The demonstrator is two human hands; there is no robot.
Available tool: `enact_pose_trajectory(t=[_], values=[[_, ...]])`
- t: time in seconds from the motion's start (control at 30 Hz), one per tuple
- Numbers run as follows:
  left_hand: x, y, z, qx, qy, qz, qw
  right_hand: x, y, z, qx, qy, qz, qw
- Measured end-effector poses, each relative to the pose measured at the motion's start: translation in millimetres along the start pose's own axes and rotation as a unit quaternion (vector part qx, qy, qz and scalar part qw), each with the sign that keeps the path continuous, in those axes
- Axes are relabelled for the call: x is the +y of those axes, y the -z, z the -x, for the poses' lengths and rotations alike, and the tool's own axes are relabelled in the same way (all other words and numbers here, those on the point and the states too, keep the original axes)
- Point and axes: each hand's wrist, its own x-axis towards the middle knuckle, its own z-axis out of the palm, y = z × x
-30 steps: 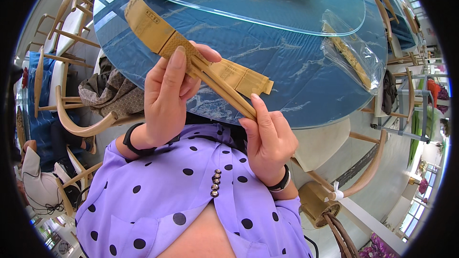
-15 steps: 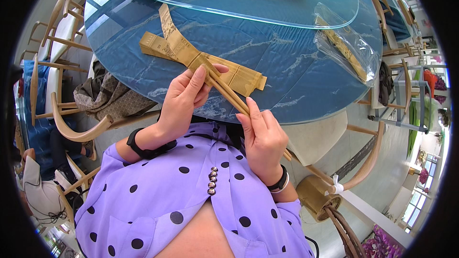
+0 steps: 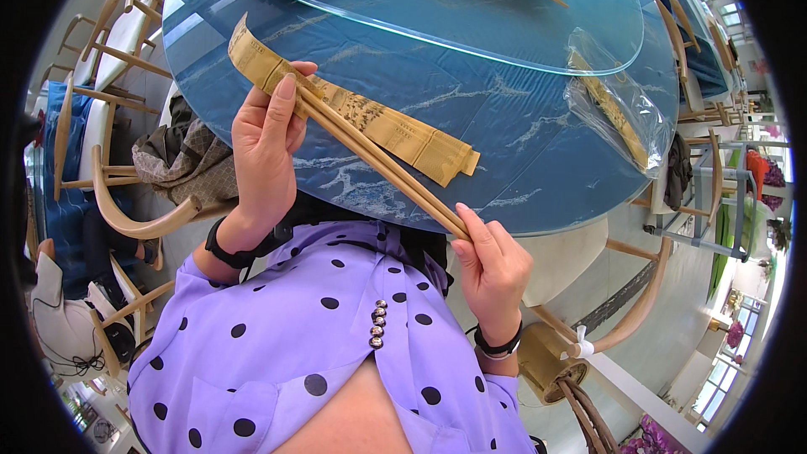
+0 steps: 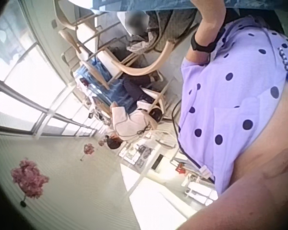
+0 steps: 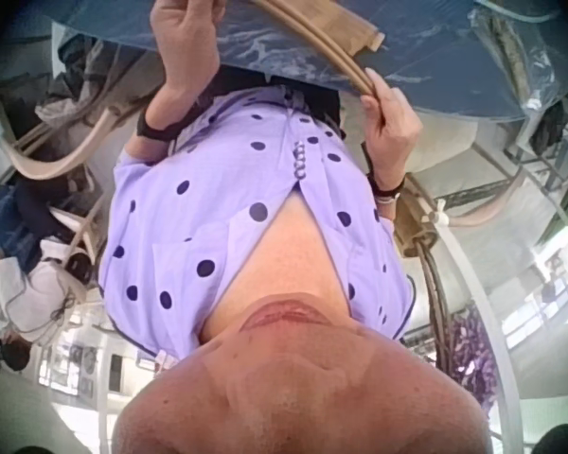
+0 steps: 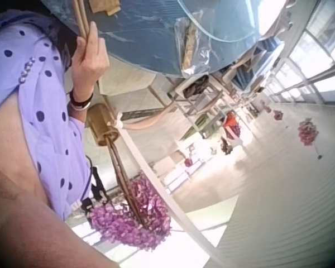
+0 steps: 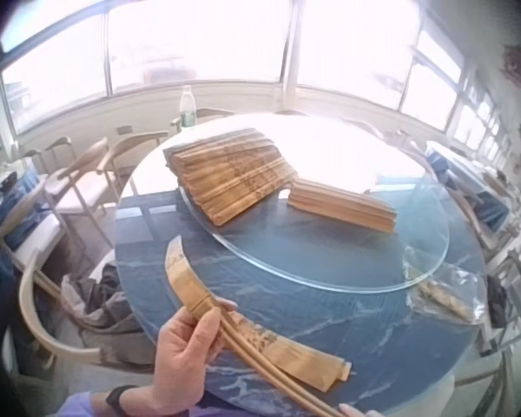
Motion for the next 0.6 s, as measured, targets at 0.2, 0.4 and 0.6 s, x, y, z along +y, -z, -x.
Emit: enact_pose_trajectory(t=[0.2,0.4,0.6], values=[[-13.2,9.8,1.7,-0.084,0.052,0.025,0.995,5.0,-6.4,18.2,0.036,0.073,0.053,0.995],[-19.0,3.7,9.4,-0.121,0.101,0.032,0.987,3.7,-16.7,30.4,0.047,0.088,0.051,0.994],[-16.8,6.9,8.2,-0.137,0.113,0.065,0.982,8.1,-17.3,32.6,0.061,0.094,0.035,0.993]])
